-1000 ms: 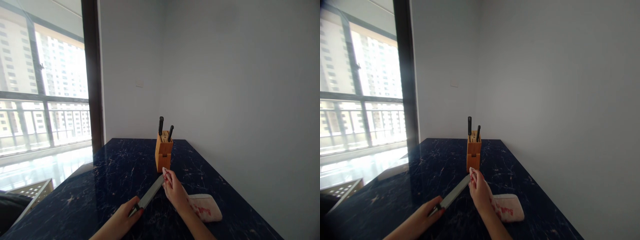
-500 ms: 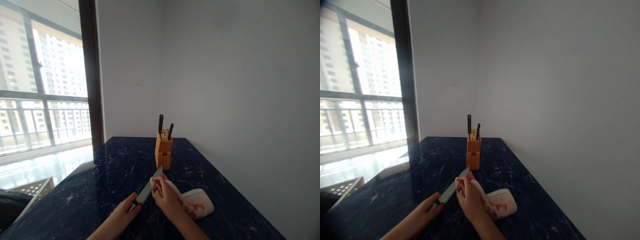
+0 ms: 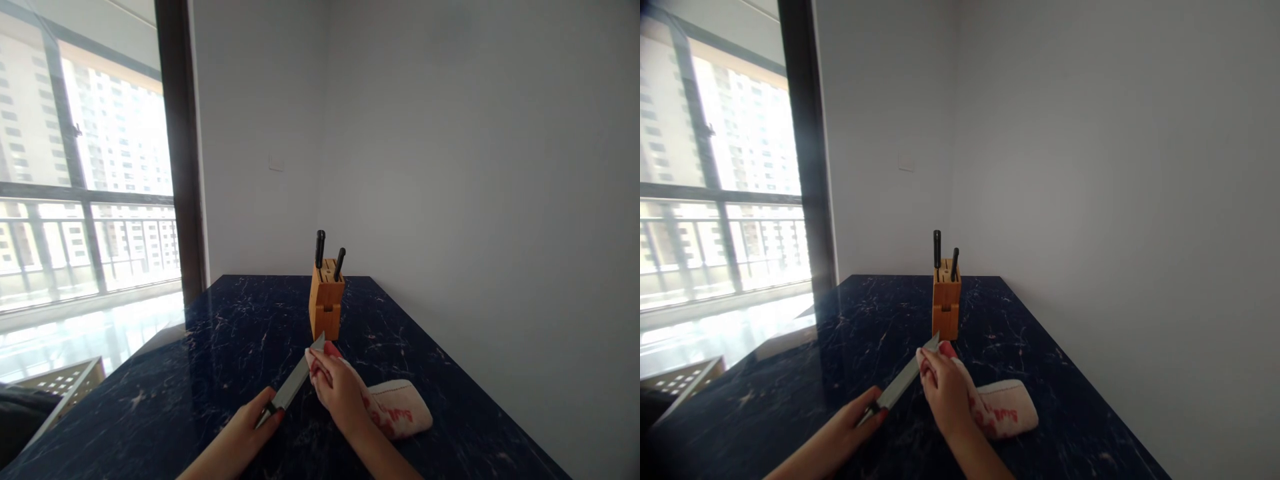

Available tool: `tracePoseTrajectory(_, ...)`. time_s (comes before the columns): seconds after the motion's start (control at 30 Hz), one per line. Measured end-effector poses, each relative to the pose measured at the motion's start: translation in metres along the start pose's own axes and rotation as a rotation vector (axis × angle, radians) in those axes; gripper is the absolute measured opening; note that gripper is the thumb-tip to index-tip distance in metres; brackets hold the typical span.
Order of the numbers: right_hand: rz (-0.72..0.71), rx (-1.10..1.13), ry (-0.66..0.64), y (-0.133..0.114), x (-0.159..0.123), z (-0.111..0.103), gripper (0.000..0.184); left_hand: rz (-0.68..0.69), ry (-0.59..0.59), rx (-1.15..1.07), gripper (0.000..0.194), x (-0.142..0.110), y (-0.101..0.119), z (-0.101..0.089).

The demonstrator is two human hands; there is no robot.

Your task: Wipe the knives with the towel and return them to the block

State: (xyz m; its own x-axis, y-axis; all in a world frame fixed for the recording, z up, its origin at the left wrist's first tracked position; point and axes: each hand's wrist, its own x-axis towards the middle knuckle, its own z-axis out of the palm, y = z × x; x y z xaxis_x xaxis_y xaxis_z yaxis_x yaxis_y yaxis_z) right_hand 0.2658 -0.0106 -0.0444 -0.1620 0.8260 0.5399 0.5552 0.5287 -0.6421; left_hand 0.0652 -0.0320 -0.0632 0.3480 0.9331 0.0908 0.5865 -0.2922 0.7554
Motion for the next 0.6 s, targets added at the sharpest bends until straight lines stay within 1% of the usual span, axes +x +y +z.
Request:
tracePoseTrajectory(0.07,-0.023,0.014,0.020,0.001,-0.002,0.002,0.042,0.001,0.008,0.017,0.025,0.000,0.001,0.000)
tracePoseTrajectory(0.17,-0.063,0.034,0.022,-0.006,-0.008,0.005,0.043,0.005,0.024,0.031,0.022,0.000,0.000,0.003)
tracePoseTrajectory(0.27,-0.012,0.041,0.061,-0.008,-0.009,0.004,0.034,0.018,0.017,0.052,0.022,-0.001,0.001,0.005)
tracePoseTrajectory(0.37,0.072,0.090,0.140,-0.002,-0.003,0.000,0.022,0.011,0.016,0.105,0.020,-0.003,0.005,0.005)
tracePoseTrajectory(0.43,0.073,0.105,0.161,0.000,-0.001,-0.001,0.020,0.006,0.007,0.123,0.019,-0.004,0.007,0.004)
tracePoseTrajectory(0.5,-0.005,0.085,0.112,-0.004,-0.004,0.001,0.019,0.007,0.001,0.116,0.018,-0.005,0.009,0.003)
tracePoseTrajectory(0.6,-0.184,0.071,-0.046,-0.017,-0.013,0.005,0.023,0.017,0.001,0.092,0.018,-0.004,0.009,0.003)
